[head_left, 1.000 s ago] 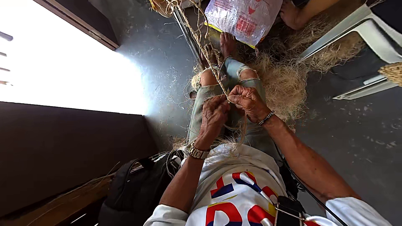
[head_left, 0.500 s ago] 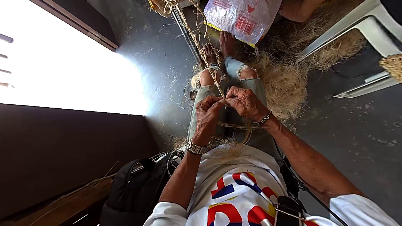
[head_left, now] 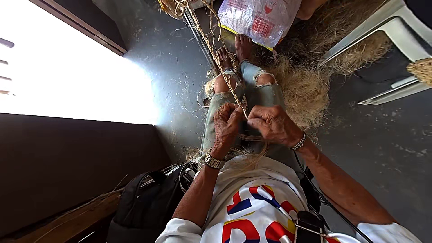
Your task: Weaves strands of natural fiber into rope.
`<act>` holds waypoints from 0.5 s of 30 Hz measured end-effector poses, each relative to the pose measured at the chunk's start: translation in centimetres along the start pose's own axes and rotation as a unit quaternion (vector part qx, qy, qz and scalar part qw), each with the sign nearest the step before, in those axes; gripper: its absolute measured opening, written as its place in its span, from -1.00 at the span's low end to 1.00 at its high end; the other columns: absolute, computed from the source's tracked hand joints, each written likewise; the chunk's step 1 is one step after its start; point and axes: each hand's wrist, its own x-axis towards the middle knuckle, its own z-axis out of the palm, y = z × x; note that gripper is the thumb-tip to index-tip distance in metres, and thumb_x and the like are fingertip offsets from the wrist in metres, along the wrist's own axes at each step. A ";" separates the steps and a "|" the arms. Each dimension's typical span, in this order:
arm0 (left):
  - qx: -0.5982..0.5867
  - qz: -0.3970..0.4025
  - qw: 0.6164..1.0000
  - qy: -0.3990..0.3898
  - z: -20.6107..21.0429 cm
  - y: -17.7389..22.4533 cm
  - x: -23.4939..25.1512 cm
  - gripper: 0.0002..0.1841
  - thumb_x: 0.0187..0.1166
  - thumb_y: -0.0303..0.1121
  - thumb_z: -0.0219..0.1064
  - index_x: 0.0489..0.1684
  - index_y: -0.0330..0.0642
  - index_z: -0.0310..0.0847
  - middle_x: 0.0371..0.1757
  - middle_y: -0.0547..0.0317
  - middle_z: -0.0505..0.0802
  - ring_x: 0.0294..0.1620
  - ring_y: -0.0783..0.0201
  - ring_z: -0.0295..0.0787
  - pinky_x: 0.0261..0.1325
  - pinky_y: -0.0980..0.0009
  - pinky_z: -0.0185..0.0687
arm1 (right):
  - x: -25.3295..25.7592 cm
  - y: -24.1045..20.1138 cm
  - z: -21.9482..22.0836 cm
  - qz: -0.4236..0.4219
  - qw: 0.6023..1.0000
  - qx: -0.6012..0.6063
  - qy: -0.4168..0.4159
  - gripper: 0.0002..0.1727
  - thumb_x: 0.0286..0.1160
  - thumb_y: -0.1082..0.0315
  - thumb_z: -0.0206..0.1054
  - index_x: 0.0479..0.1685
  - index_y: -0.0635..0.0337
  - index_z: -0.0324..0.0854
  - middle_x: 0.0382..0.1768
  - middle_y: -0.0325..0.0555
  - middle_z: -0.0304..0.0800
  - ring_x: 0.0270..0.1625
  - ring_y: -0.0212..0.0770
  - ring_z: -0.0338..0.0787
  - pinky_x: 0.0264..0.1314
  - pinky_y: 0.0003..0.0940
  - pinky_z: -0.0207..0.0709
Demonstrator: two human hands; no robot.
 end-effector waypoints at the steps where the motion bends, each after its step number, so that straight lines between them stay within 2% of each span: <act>1: -0.043 -0.026 0.999 0.000 0.2 0.0 0.0 -0.84 0.72 -0.39 0.19 -0.31 -0.09 0.59 -0.62 0.26 0.63 -0.78 0.50 0.32 -0.73 0.61 0.20 | -0.5 0.0 0.7 -0.008 1.000 -0.009 -0.015 -0.88 0.39 0.45 0.28 -0.43 0.18 0.70 -0.62 -0.22 0.65 -0.60 -0.34 0.61 -0.56 -0.31 0.48; 2: -0.083 -0.054 0.995 0.000 0.4 0.1 -0.1 -0.83 0.74 -0.39 0.16 -0.31 -0.09 0.57 -0.62 0.27 0.60 -0.79 0.52 0.27 -0.73 0.63 0.17 | -1.0 0.2 1.3 -0.009 0.999 -0.020 -0.036 -0.87 0.42 0.45 0.28 -0.39 0.19 0.74 -0.55 -0.15 0.74 -0.51 -0.24 0.73 -0.47 -0.18 0.60; 4: -0.144 -0.095 0.985 0.010 0.6 0.6 -0.4 -0.83 0.78 -0.43 0.10 -0.26 -0.12 0.53 -0.55 0.20 0.74 -0.82 0.56 0.31 -0.76 0.68 0.18 | -2.2 1.3 2.3 -0.004 0.997 -0.018 -0.075 -0.82 0.46 0.43 0.27 -0.30 0.25 0.80 -0.50 -0.04 0.79 -0.41 -0.10 0.81 -0.34 -0.03 0.64; 5: -0.161 -0.101 0.982 0.015 0.7 0.8 -0.6 -0.82 0.79 -0.44 0.08 -0.26 -0.11 0.52 -0.55 0.20 0.72 -0.82 0.56 0.29 -0.77 0.69 0.17 | -2.6 1.9 2.3 -0.003 0.996 0.002 -0.091 -0.80 0.50 0.41 0.27 -0.27 0.26 0.82 -0.47 -0.02 0.82 -0.36 -0.12 0.83 -0.27 -0.05 0.65; 6: -0.169 -0.097 0.981 0.020 0.6 0.8 -0.8 -0.82 0.79 -0.44 0.08 -0.26 -0.10 0.51 -0.56 0.23 0.68 -0.81 0.56 0.28 -0.76 0.69 0.17 | -3.0 2.5 2.1 -0.007 0.995 0.032 -0.093 -0.79 0.52 0.40 0.27 -0.26 0.27 0.83 -0.43 -0.05 0.85 -0.33 -0.23 0.82 -0.20 -0.19 0.67; 7: -0.172 -0.089 0.981 0.025 0.5 0.7 -1.0 -0.83 0.78 -0.45 0.09 -0.26 -0.09 0.51 -0.57 0.26 0.65 -0.80 0.55 0.28 -0.76 0.69 0.19 | -3.2 2.9 1.7 -0.016 0.995 0.062 -0.076 -0.79 0.53 0.40 0.28 -0.28 0.27 0.84 -0.41 -0.11 0.85 -0.31 -0.35 0.79 -0.16 -0.35 0.67; 9: -0.174 -0.077 0.981 0.039 0.2 0.6 -1.3 -0.85 0.75 -0.46 0.12 -0.25 -0.09 0.55 -0.59 0.28 0.63 -0.79 0.55 0.31 -0.74 0.70 0.22 | -3.3 2.9 0.6 -0.022 0.997 0.080 0.005 -0.79 0.55 0.38 0.30 -0.28 0.26 0.83 -0.31 -0.18 0.85 -0.19 -0.45 0.80 -0.02 -0.48 0.71; 12: -0.180 -0.072 0.980 0.048 0.0 0.6 -1.6 -0.86 0.73 -0.48 0.15 -0.24 -0.08 0.57 -0.61 0.29 0.61 -0.79 0.55 0.31 -0.74 0.70 0.22 | -2.1 2.4 -1.1 -0.043 0.989 0.027 0.141 -0.78 0.59 0.37 0.29 -0.13 0.30 0.82 -0.14 -0.12 0.82 -0.05 -0.41 0.79 0.11 -0.49 0.70; 14: -0.194 -0.071 0.977 0.051 -0.2 0.8 -1.7 -0.85 0.72 -0.49 0.15 -0.26 -0.09 0.58 -0.62 0.28 0.62 -0.79 0.55 0.32 -0.74 0.69 0.22 | -0.9 1.8 -1.2 -0.048 0.984 0.014 0.170 -0.76 0.57 0.38 0.29 -0.05 0.34 0.80 -0.07 -0.03 0.81 -0.02 -0.34 0.78 0.13 -0.46 0.69; 15: -0.197 -0.069 0.977 0.050 -0.3 0.8 -1.7 -0.84 0.73 -0.49 0.15 -0.28 -0.09 0.58 -0.62 0.27 0.62 -0.79 0.55 0.32 -0.74 0.69 0.22 | -0.4 1.4 -1.0 -0.042 0.987 0.019 0.151 -0.73 0.56 0.36 0.29 0.03 0.35 0.78 -0.03 -0.01 0.82 0.00 -0.31 0.80 0.13 -0.41 0.71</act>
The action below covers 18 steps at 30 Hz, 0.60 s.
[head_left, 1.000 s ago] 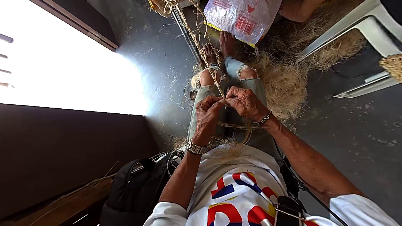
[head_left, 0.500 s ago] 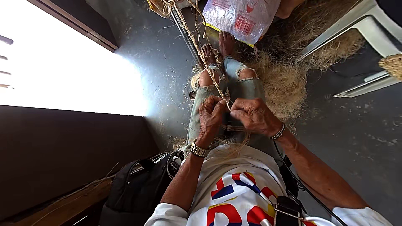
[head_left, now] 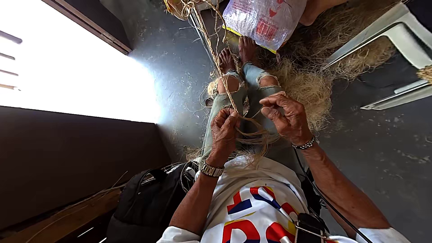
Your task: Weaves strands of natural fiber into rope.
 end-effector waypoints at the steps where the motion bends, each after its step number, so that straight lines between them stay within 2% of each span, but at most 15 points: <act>1: 0.001 -0.001 1.000 0.000 0.0 0.1 -0.1 -0.83 0.73 -0.49 0.14 -0.28 -0.09 0.57 -0.62 0.28 0.61 -0.78 0.55 0.32 -0.73 0.69 0.22 | 0.4 -0.4 0.6 0.021 0.999 0.017 -0.039 -0.67 0.55 0.34 0.28 0.14 0.35 0.75 0.00 -0.01 0.83 0.00 -0.30 0.82 0.11 -0.38 0.74; 3: -0.001 -0.004 1.000 0.001 0.0 0.1 -0.1 -0.84 0.73 -0.49 0.15 -0.29 -0.10 0.57 -0.62 0.28 0.60 -0.78 0.54 0.33 -0.73 0.69 0.23 | 1.1 -1.0 2.0 0.100 0.982 0.091 -0.132 -0.58 0.56 0.36 0.28 0.36 0.31 0.63 -0.06 -0.08 0.87 -0.13 -0.35 0.84 -0.05 -0.39 0.76; 5: 0.001 0.000 1.000 0.009 0.0 0.1 0.0 -0.85 0.71 -0.51 0.17 -0.27 -0.12 0.60 -0.65 0.27 0.62 -0.79 0.54 0.35 -0.73 0.69 0.24 | 1.5 -0.9 3.4 0.178 0.950 0.181 -0.182 -0.61 0.58 0.44 0.29 0.38 0.28 0.60 -0.21 -0.09 0.84 -0.31 -0.36 0.78 -0.25 -0.44 0.70; 6: 0.005 0.003 1.000 0.011 0.0 0.1 0.0 -0.86 0.71 -0.51 0.18 -0.27 -0.13 0.60 -0.66 0.27 0.62 -0.79 0.55 0.36 -0.73 0.69 0.25 | 1.7 -0.6 3.9 0.205 0.936 0.218 -0.186 -0.67 0.58 0.49 0.32 0.29 0.28 0.64 -0.28 -0.08 0.83 -0.41 -0.36 0.75 -0.39 -0.48 0.67; 7: 0.010 0.006 1.000 0.011 -0.2 0.2 0.1 -0.86 0.70 -0.51 0.19 -0.28 -0.13 0.59 -0.67 0.27 0.62 -0.79 0.55 0.36 -0.73 0.69 0.27 | 1.8 -0.3 4.3 0.226 0.924 0.250 -0.179 -0.74 0.55 0.52 0.33 0.17 0.29 0.68 -0.36 -0.09 0.79 -0.54 -0.39 0.64 -0.55 -0.53 0.52; 8: 0.015 0.008 1.000 0.008 -0.4 0.2 0.1 -0.86 0.69 -0.51 0.20 -0.30 -0.13 0.59 -0.67 0.28 0.61 -0.79 0.55 0.36 -0.73 0.68 0.26 | 1.8 -0.1 4.5 0.238 0.916 0.276 -0.165 -0.81 0.51 0.54 0.34 0.04 0.30 0.71 -0.42 -0.12 0.75 -0.63 -0.43 0.51 -0.66 -0.58 0.34; 10: 0.027 0.014 1.000 -0.005 -0.8 0.1 0.1 -0.86 0.66 -0.50 0.21 -0.33 -0.10 0.58 -0.66 0.30 0.57 -0.77 0.54 0.35 -0.72 0.68 0.25 | 1.8 0.2 4.8 0.225 0.918 0.301 -0.130 -0.90 0.47 0.56 0.32 -0.19 0.29 0.75 -0.55 -0.17 0.68 -0.77 -0.48 0.32 -0.79 -0.62 0.17; 12: 0.037 0.015 0.999 -0.010 -1.1 0.3 0.2 -0.86 0.66 -0.49 0.23 -0.34 -0.08 0.59 -0.66 0.31 0.56 -0.78 0.55 0.34 -0.73 0.69 0.25 | 1.7 0.4 5.0 0.179 0.941 0.266 -0.109 -0.86 0.45 0.56 0.28 -0.26 0.29 0.77 -0.61 -0.18 0.64 -0.81 -0.47 0.30 -0.82 -0.60 0.17; 14: 0.045 0.012 0.999 -0.007 -1.4 0.6 0.2 -0.86 0.64 -0.50 0.24 -0.34 -0.07 0.61 -0.66 0.33 0.56 -0.77 0.56 0.33 -0.72 0.69 0.25 | 1.9 0.5 5.0 0.124 0.965 0.204 -0.106 -0.84 0.43 0.58 0.26 -0.29 0.30 0.79 -0.60 -0.17 0.68 -0.76 -0.45 0.39 -0.77 -0.59 0.25; 18: 0.055 0.022 0.998 -0.006 -1.7 0.5 0.4 -0.85 0.63 -0.51 0.24 -0.37 -0.07 0.60 -0.68 0.34 0.54 -0.78 0.56 0.32 -0.72 0.69 0.24 | 2.4 0.7 4.9 0.066 0.978 0.160 -0.113 -0.81 0.41 0.62 0.22 -0.30 0.31 0.78 -0.53 -0.20 0.71 -0.62 -0.50 0.52 -0.61 -0.63 0.39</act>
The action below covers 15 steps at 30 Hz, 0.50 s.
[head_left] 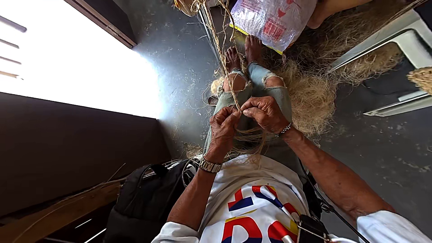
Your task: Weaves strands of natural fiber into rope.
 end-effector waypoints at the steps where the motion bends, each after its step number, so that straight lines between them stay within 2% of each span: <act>1: 0.007 0.008 1.000 0.001 0.0 -0.3 0.1 -0.84 0.63 -0.51 0.24 -0.37 -0.07 0.59 -0.68 0.35 0.53 -0.77 0.56 0.32 -0.71 0.68 0.24 | 0.0 0.1 0.0 0.004 1.000 0.003 -0.001 -0.81 0.40 0.61 0.22 -0.30 0.31 0.78 -0.54 -0.20 0.70 -0.64 -0.50 0.50 -0.63 -0.63 0.37; 5: 0.073 0.066 0.995 0.022 -0.2 -1.0 0.2 -0.86 0.62 -0.50 0.26 -0.36 -0.09 0.60 -0.68 0.36 0.55 -0.75 0.53 0.35 -0.68 0.65 0.28 | 0.0 0.1 0.2 0.078 0.995 0.056 -0.007 -0.86 0.50 0.54 0.32 -0.24 0.30 0.82 -0.64 -0.20 0.67 -0.79 -0.49 0.35 -0.80 -0.61 0.21; 8: 0.154 0.120 0.980 0.040 0.0 -1.3 0.1 -0.89 0.61 -0.52 0.27 -0.33 -0.12 0.58 -0.65 0.37 0.58 -0.70 0.52 0.43 -0.61 0.60 0.37 | -0.1 0.2 0.6 0.114 0.990 0.080 -0.001 -0.90 0.50 0.51 0.39 -0.25 0.28 0.84 -0.65 -0.19 0.68 -0.79 -0.48 0.33 -0.80 -0.59 0.19; 11: 0.238 0.160 0.956 0.055 0.0 -1.2 -0.3 -0.93 0.61 -0.51 0.31 -0.29 -0.19 0.61 -0.61 0.34 0.66 -0.65 0.50 0.54 -0.55 0.58 0.48 | -0.1 0.4 0.7 0.098 0.993 0.058 0.010 -0.89 0.47 0.52 0.37 -0.33 0.27 0.82 -0.68 -0.21 0.63 -0.79 -0.48 0.35 -0.80 -0.60 0.19; 15: 0.333 0.200 0.917 0.091 0.1 -1.0 -1.0 -0.93 0.58 -0.44 0.36 -0.31 -0.17 0.68 -0.51 0.33 0.64 -0.58 0.50 0.50 -0.50 0.58 0.43 | -0.1 0.6 0.7 0.049 0.998 -0.040 0.016 -0.88 0.46 0.53 0.35 -0.39 0.24 0.77 -0.63 -0.24 0.64 -0.65 -0.49 0.48 -0.63 -0.59 0.31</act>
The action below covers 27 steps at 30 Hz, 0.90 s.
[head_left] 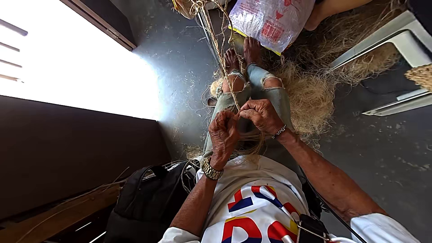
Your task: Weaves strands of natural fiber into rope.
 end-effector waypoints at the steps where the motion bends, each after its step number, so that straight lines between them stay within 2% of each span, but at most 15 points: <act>1: 0.018 0.007 1.000 0.005 0.0 0.2 -0.2 -0.92 0.57 -0.44 0.35 -0.33 -0.17 0.69 -0.49 0.31 0.64 -0.55 0.48 0.51 -0.48 0.56 0.45 | 0.0 0.2 0.1 -0.005 1.000 -0.018 0.003 -0.88 0.47 0.52 0.35 -0.38 0.24 0.76 -0.60 -0.23 0.65 -0.63 -0.47 0.50 -0.59 -0.56 0.35; 5: 0.055 0.069 0.996 -0.014 0.5 1.0 -1.5 -0.92 0.52 -0.50 0.32 -0.37 -0.23 0.69 -0.45 0.22 0.70 -0.48 0.41 0.60 -0.40 0.49 0.56 | -0.4 0.4 0.3 0.009 1.000 0.007 0.000 -0.88 0.55 0.52 0.29 -0.29 0.26 0.73 -0.55 -0.19 0.71 -0.58 -0.43 0.62 -0.52 -0.54 0.53; 7: 0.062 0.092 0.992 -0.054 0.9 1.0 -2.5 -0.90 0.54 -0.50 0.30 -0.38 -0.25 0.68 -0.44 0.18 0.71 -0.42 0.36 0.65 -0.32 0.42 0.63 | -0.7 0.0 0.3 0.065 0.995 0.080 -0.008 -0.87 0.61 0.51 0.24 -0.25 0.25 0.70 -0.52 -0.16 0.68 -0.61 -0.41 0.54 -0.61 -0.55 0.41; 9: 0.068 0.109 0.987 -0.092 1.2 0.8 -3.5 -0.87 0.56 -0.48 0.29 -0.36 -0.27 0.73 -0.40 0.13 0.76 -0.36 0.33 0.70 -0.24 0.40 0.69 | -0.9 -0.5 0.1 0.159 0.966 0.204 -0.021 -0.86 0.70 0.47 0.18 -0.19 0.25 0.63 -0.60 -0.11 0.70 -0.74 -0.44 0.45 -0.74 -0.60 0.25; 10: 0.064 0.114 0.985 -0.117 1.1 0.8 -4.1 -0.86 0.57 -0.48 0.28 -0.35 -0.29 0.74 -0.41 0.12 0.76 -0.37 0.32 0.70 -0.24 0.40 0.68 | -0.9 -0.6 0.0 0.199 0.944 0.261 -0.027 -0.86 0.73 0.45 0.16 -0.17 0.22 0.60 -0.67 -0.12 0.63 -0.80 -0.46 0.38 -0.80 -0.63 0.20; 12: 0.031 0.107 0.976 -0.188 0.3 1.2 -5.1 -0.83 0.61 -0.47 0.24 -0.29 -0.31 0.76 -0.40 0.12 0.77 -0.38 0.35 0.69 -0.24 0.43 0.67 | -1.0 -0.4 -0.3 0.235 0.915 0.327 -0.034 -0.87 0.73 0.42 0.15 -0.17 0.15 0.58 -0.78 -0.26 0.32 -0.83 -0.48 0.21 -0.81 -0.63 0.15; 14: -0.032 0.086 0.962 -0.255 -0.9 2.0 -5.9 -0.82 0.64 -0.46 0.23 -0.28 -0.33 0.75 -0.43 0.16 0.77 -0.44 0.43 0.66 -0.31 0.49 0.62 | -1.1 0.2 -1.0 0.230 0.912 0.339 -0.031 -0.88 0.71 0.41 0.17 -0.19 0.10 0.59 -0.80 -0.37 0.16 -0.84 -0.53 0.11 -0.81 -0.65 0.07; 16: -0.108 0.063 0.941 -0.315 -2.7 3.2 -6.4 -0.80 0.68 -0.43 0.23 -0.28 -0.36 0.72 -0.45 0.20 0.76 -0.45 0.49 0.64 -0.33 0.54 0.59 | -1.4 1.1 -2.2 0.224 0.925 0.307 -0.026 -0.89 0.71 0.36 0.19 -0.17 0.05 0.61 -0.80 -0.40 0.15 -0.85 -0.56 0.06 -0.83 -0.67 0.01; 18: -0.135 0.073 0.915 -0.372 -4.9 4.7 -6.2 -0.72 0.73 -0.30 0.25 -0.25 -0.35 0.75 -0.38 0.20 0.83 -0.34 0.51 0.74 -0.18 0.53 0.70 | -1.5 2.1 -3.6 0.224 0.939 0.262 -0.015 -0.90 0.70 0.32 0.22 -0.18 0.03 0.61 -0.80 -0.39 0.17 -0.86 -0.56 0.04 -0.85 -0.67 -0.03; 22: -0.046 0.128 0.869 -0.476 -10.4 8.0 -4.4 -0.62 0.71 -0.02 0.26 -0.26 -0.07 0.90 -0.24 0.34 0.90 -0.07 0.43 0.77 0.17 0.31 0.63 | -0.6 5.9 -5.2 0.172 0.969 0.177 -0.013 -0.90 0.66 0.28 0.27 -0.17 0.02 0.67 -0.77 -0.34 0.23 -0.82 -0.49 0.09 -0.81 -0.58 0.00; 24: 0.065 0.142 0.879 -0.450 -13.3 9.7 -3.4 -0.60 0.67 0.12 0.26 -0.10 0.06 0.90 0.06 0.37 0.89 0.25 0.37 0.72 0.41 0.20 0.58 | -0.6 6.7 -5.9 0.123 0.990 0.072 -0.008 -0.87 0.67 0.24 0.28 -0.17 0.03 0.69 -0.71 -0.24 0.36 -0.80 -0.41 0.18 -0.77 -0.50 0.08; 25: 0.109 0.150 0.897 -0.402 -14.2 10.7 -2.9 -0.55 0.64 0.18 0.27 0.06 0.06 0.87 0.24 0.31 0.84 0.40 0.30 0.65 0.49 0.14 0.54 | -0.7 6.7 -6.6 0.093 0.996 0.001 -0.008 -0.85 0.68 0.24 0.27 -0.13 0.07 0.70 -0.60 -0.17 0.50 -0.72 -0.34 0.31 -0.69 -0.41 0.23; 26: 0.109 0.165 0.917 -0.347 -14.7 11.7 -2.3 -0.50 0.63 0.19 0.27 0.17 0.01 0.83 0.32 0.22 0.82 0.46 0.23 0.64 0.53 0.10 0.54 | -0.6 6.2 -7.4 0.070 0.995 -0.066 -0.019 -0.82 0.69 0.27 0.26 -0.06 0.14 0.72 -0.40 -0.06 0.68 -0.56 -0.24 0.51 -0.52 -0.26 0.46; 27: 0.059 0.183 0.935 -0.298 -14.9 12.8 -1.9 -0.50 0.66 0.15 0.27 0.15 -0.08 0.82 0.26 0.18 0.85 0.39 0.22 0.69 0.46 0.15 0.62 | -0.4 5.8 -7.8 0.057 0.992 -0.107 -0.031 -0.81 0.70 0.30 0.25 -0.04 0.21 0.72 -0.26 0.01 0.74 -0.43 -0.17 0.62 -0.37 -0.16 0.57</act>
